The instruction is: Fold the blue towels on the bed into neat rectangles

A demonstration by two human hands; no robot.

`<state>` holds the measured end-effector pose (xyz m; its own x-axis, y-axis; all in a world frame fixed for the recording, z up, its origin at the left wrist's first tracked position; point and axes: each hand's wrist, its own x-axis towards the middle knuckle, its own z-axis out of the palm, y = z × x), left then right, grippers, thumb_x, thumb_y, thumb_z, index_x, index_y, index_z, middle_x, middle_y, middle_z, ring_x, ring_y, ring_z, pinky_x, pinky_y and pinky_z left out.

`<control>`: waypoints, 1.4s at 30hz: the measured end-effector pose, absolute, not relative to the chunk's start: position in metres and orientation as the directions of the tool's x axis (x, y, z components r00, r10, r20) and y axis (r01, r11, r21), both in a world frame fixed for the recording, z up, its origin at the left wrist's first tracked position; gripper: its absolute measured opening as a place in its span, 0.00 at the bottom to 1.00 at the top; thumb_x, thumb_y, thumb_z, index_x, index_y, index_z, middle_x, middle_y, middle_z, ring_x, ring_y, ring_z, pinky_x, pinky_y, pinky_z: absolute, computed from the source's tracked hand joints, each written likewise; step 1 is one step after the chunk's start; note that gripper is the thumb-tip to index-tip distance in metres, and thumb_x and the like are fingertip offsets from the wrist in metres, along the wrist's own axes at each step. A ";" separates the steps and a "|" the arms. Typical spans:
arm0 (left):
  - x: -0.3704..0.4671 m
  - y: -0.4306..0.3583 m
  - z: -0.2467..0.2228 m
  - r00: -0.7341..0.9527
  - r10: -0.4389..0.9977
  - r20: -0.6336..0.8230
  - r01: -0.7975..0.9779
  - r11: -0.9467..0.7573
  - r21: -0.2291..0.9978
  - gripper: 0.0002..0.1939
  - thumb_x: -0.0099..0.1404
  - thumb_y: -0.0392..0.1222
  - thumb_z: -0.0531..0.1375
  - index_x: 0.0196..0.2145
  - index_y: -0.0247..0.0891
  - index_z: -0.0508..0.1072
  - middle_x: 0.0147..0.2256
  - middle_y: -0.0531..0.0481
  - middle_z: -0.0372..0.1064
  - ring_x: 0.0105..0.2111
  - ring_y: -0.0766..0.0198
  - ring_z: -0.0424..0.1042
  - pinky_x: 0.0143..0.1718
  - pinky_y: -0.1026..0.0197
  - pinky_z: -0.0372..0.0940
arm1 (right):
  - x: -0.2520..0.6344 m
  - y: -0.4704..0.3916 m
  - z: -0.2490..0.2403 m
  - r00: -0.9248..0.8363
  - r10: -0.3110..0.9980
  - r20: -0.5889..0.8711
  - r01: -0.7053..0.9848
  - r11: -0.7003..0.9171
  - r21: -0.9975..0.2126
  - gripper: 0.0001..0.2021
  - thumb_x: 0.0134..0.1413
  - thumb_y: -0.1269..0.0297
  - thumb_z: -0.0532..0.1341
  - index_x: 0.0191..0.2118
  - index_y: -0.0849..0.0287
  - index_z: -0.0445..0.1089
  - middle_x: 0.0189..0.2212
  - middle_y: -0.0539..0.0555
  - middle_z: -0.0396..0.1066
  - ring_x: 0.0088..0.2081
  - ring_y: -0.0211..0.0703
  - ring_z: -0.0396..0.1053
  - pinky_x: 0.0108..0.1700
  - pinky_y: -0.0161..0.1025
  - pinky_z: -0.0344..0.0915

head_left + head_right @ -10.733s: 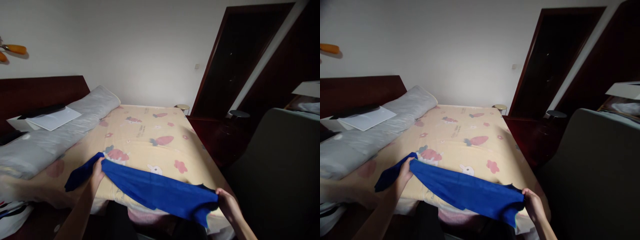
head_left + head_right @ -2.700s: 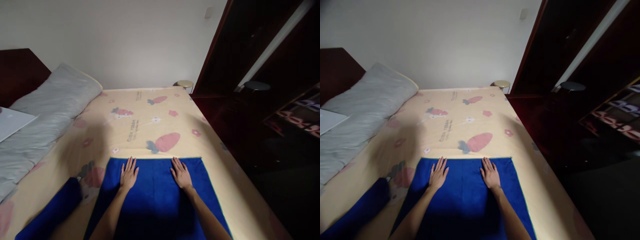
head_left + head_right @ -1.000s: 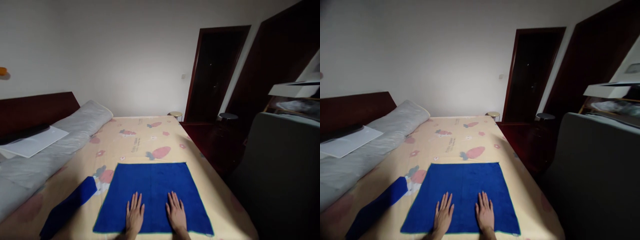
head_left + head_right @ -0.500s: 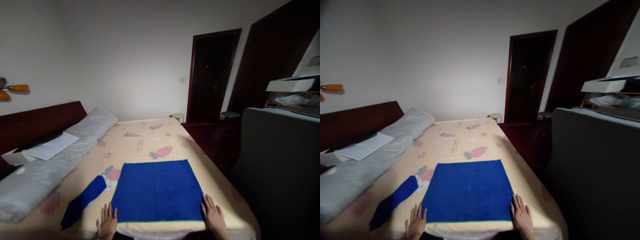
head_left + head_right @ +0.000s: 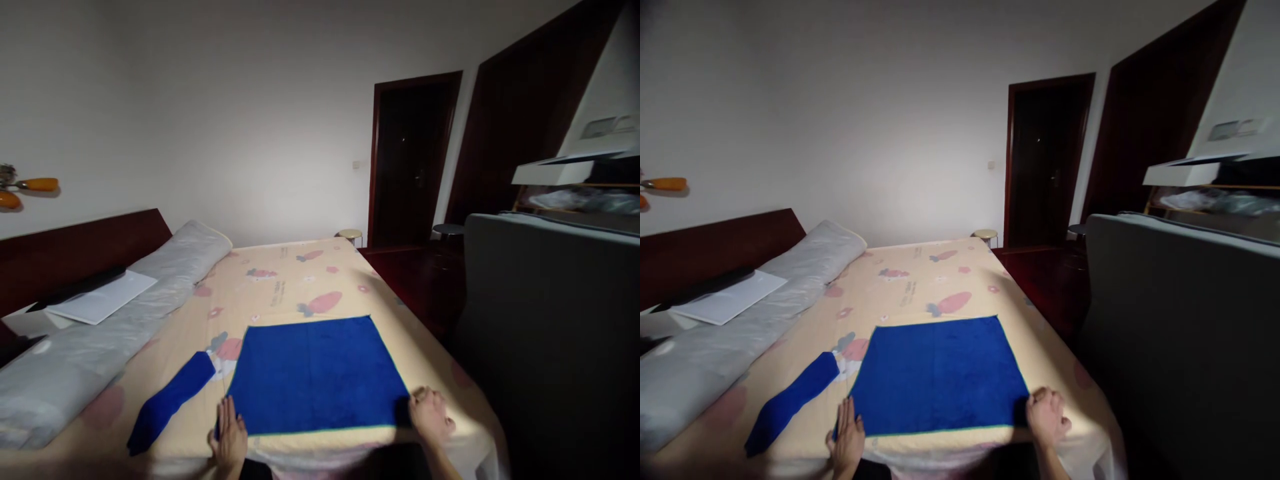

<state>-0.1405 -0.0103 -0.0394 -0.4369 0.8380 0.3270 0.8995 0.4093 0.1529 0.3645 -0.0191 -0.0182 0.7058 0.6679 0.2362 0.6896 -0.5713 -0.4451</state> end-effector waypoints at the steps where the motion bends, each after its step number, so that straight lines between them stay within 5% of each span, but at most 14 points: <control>1: -0.128 -0.012 -0.039 -0.373 0.860 0.348 0.928 0.339 0.156 0.30 0.66 0.45 0.47 0.65 0.52 0.48 0.64 0.49 0.51 0.66 0.55 0.44 0.57 0.43 0.51 | 0.351 -0.012 -0.013 0.698 0.673 0.246 0.697 -0.559 -0.449 0.25 0.54 0.60 0.43 0.54 0.62 0.63 0.56 0.68 0.61 0.57 0.57 0.59 0.50 0.57 0.59; 6: -0.068 -0.026 -0.024 -0.041 0.966 0.254 0.983 -0.007 0.183 0.28 0.69 0.38 0.40 0.65 0.47 0.50 0.65 0.50 0.50 0.65 0.62 0.47 0.60 0.50 0.50 | 0.263 0.013 0.001 0.445 0.848 0.289 0.865 -0.323 -0.383 0.26 0.54 0.67 0.45 0.59 0.66 0.60 0.63 0.64 0.53 0.64 0.49 0.49 0.59 0.51 0.51; 9: -0.043 -0.030 -0.004 0.260 0.962 0.089 0.919 -0.274 0.283 0.29 0.68 0.36 0.44 0.66 0.48 0.48 0.65 0.52 0.48 0.65 0.64 0.45 0.62 0.52 0.46 | 0.213 0.016 0.000 0.198 0.949 0.247 0.930 -0.103 -0.352 0.28 0.52 0.73 0.46 0.59 0.62 0.61 0.65 0.60 0.52 0.66 0.45 0.46 0.61 0.49 0.48; 12: -0.030 -0.027 0.020 0.406 0.914 -0.008 0.841 -0.369 0.396 0.29 0.68 0.37 0.44 0.66 0.48 0.46 0.66 0.52 0.46 0.66 0.65 0.44 0.63 0.52 0.44 | 0.175 0.014 -0.001 0.034 0.978 0.208 0.932 0.044 -0.361 0.30 0.49 0.76 0.46 0.60 0.60 0.61 0.66 0.58 0.49 0.66 0.44 0.44 0.61 0.48 0.46; 17: -0.022 -0.013 0.046 0.389 0.920 -0.043 0.813 -0.322 0.485 0.27 0.71 0.41 0.40 0.66 0.47 0.45 0.66 0.51 0.45 0.66 0.65 0.41 0.64 0.50 0.40 | 0.144 0.018 0.002 -0.109 0.986 0.129 0.908 0.152 -0.390 0.31 0.49 0.77 0.46 0.62 0.63 0.57 0.67 0.59 0.45 0.67 0.45 0.41 0.63 0.50 0.43; 26: 0.000 0.007 0.047 0.449 0.891 -0.068 0.804 -0.369 0.467 0.26 0.72 0.46 0.40 0.66 0.48 0.45 0.67 0.51 0.44 0.66 0.62 0.41 0.65 0.49 0.40 | 0.118 0.011 -0.013 -0.138 0.988 0.063 0.924 0.151 -0.351 0.31 0.54 0.75 0.46 0.65 0.64 0.52 0.67 0.59 0.45 0.67 0.49 0.40 0.64 0.52 0.41; 31: 0.028 0.029 0.035 0.483 0.869 -0.106 0.810 -0.398 0.432 0.27 0.72 0.47 0.40 0.66 0.44 0.47 0.67 0.49 0.42 0.66 0.61 0.40 0.65 0.49 0.41 | 0.112 -0.023 -0.040 -0.172 0.962 0.210 0.918 0.234 -0.320 0.30 0.53 0.68 0.52 0.64 0.62 0.56 0.63 0.62 0.54 0.65 0.56 0.46 0.64 0.56 0.41; 36: 0.044 0.052 0.018 0.436 0.887 -0.154 0.864 -0.364 0.348 0.29 0.71 0.49 0.41 0.67 0.40 0.44 0.67 0.47 0.39 0.67 0.58 0.38 0.65 0.45 0.39 | 0.122 -0.043 -0.056 -0.257 0.886 0.385 0.884 0.376 -0.276 0.25 0.54 0.63 0.54 0.59 0.58 0.63 0.57 0.58 0.66 0.59 0.52 0.58 0.63 0.50 0.44; 42: 0.048 0.090 0.005 0.383 0.920 -0.079 0.896 -0.350 0.272 0.30 0.71 0.48 0.41 0.67 0.45 0.40 0.68 0.50 0.39 0.67 0.57 0.38 0.65 0.43 0.38 | 0.124 -0.046 -0.056 -0.280 0.823 0.494 0.894 0.411 -0.178 0.29 0.56 0.63 0.52 0.64 0.59 0.56 0.61 0.58 0.59 0.62 0.52 0.55 0.59 0.45 0.51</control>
